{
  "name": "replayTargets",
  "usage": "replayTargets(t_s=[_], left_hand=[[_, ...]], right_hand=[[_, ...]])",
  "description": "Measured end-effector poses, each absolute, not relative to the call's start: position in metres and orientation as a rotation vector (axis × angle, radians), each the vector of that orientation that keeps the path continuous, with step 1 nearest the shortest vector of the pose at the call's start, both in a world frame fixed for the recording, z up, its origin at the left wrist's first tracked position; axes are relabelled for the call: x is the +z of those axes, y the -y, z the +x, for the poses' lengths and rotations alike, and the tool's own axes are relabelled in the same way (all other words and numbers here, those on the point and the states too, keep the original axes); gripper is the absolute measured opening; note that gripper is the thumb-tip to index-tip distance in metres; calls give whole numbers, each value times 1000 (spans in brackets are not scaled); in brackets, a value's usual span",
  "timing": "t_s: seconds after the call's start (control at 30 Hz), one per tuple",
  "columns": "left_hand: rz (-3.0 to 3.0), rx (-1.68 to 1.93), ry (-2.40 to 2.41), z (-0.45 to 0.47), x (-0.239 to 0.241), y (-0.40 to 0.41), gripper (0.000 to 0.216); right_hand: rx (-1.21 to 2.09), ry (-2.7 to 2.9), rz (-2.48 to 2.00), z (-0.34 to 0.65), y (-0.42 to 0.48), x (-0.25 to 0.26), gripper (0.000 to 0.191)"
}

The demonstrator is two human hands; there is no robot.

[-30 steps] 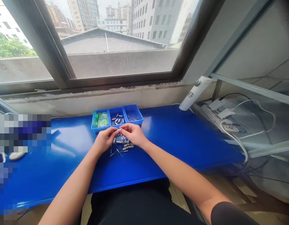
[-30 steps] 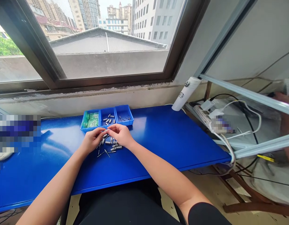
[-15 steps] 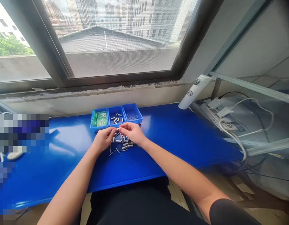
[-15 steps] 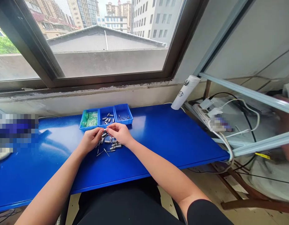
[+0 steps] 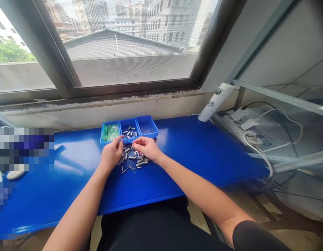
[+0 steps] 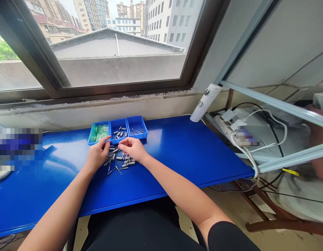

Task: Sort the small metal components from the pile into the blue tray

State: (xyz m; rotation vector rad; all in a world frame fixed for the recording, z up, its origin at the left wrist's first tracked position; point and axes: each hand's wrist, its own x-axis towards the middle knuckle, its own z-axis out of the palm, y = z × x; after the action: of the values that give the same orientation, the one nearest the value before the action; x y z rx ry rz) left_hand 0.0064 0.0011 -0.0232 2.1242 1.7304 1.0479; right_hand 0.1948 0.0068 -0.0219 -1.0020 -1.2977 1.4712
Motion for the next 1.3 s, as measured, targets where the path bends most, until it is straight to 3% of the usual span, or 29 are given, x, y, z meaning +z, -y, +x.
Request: replayTargets(t_s=[0.37,0.57,0.8,1.3], left_hand=[[2156,944,-1788,6,-23,-3,33],[2148,924,-1789,7,-23,-3,33],[2124,931,-1774,7,-21,-2,33],[2133,935,-1748,6,-20,-1,33]], right_hand=[[1397,1312,-1001,196,-10,-28,29],[1366,1303,-826,195,-13,-33,56],[1124,1512,-1072,199,-9,-29,18],[776,2236,-912,202,0,-22,21]])
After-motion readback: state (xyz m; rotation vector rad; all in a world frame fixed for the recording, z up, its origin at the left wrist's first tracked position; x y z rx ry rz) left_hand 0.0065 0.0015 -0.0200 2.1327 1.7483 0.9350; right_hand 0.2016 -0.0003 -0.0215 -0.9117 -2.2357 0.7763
